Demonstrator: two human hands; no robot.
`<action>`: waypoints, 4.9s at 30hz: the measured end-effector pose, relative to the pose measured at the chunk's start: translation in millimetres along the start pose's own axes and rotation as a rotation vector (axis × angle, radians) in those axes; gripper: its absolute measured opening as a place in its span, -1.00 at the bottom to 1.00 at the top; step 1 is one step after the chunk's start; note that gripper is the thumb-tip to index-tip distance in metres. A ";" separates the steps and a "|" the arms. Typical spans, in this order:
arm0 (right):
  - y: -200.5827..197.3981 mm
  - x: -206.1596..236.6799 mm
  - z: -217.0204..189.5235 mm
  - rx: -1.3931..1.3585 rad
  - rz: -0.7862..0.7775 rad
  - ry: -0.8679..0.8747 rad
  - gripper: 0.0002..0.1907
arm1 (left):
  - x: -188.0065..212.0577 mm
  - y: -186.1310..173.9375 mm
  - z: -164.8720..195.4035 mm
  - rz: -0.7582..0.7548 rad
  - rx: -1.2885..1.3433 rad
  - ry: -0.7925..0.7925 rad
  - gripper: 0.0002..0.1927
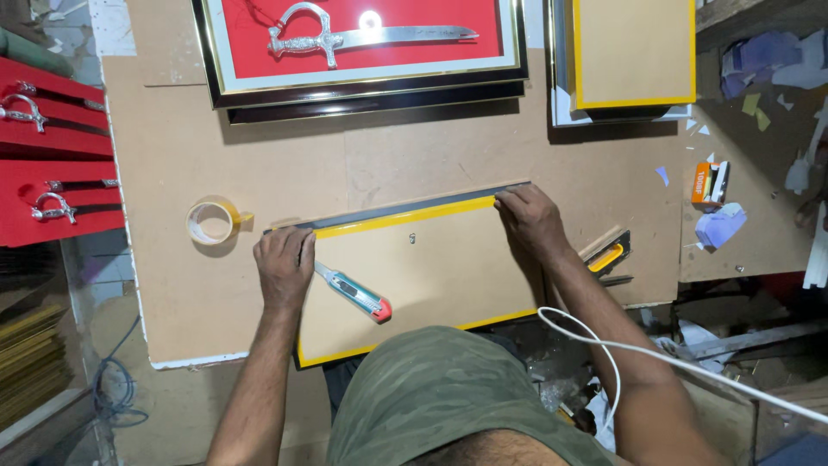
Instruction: The person applies yellow tape along the edges of framed display boards on a workbench, pressing and smoothing the tape around each frame and trimming it with a utility knife, finishing one frame and moving to the next.
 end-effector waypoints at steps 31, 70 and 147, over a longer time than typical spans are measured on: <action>-112.3 207.1 17.2 0.111 0.205 0.698 -0.48 | 18.8 -58.2 31.5 -0.049 -0.078 -0.203 -0.69; -265.9 367.5 377.0 0.394 -0.138 0.568 -0.43 | 197.4 127.6 373.7 0.188 -0.662 0.393 -0.40; -118.4 185.7 71.5 -0.667 0.686 0.104 -0.70 | 23.3 20.2 471.0 -0.335 0.071 0.442 -0.48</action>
Point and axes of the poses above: each hand's wrist, its own x-axis away from the middle knuckle, its own y-axis out of the palm, z = x × y, the point moved 4 cm from there along -x, towards the middle knuckle, and after that the axes turned 10 degrees about -y, right-handed, at the moved point
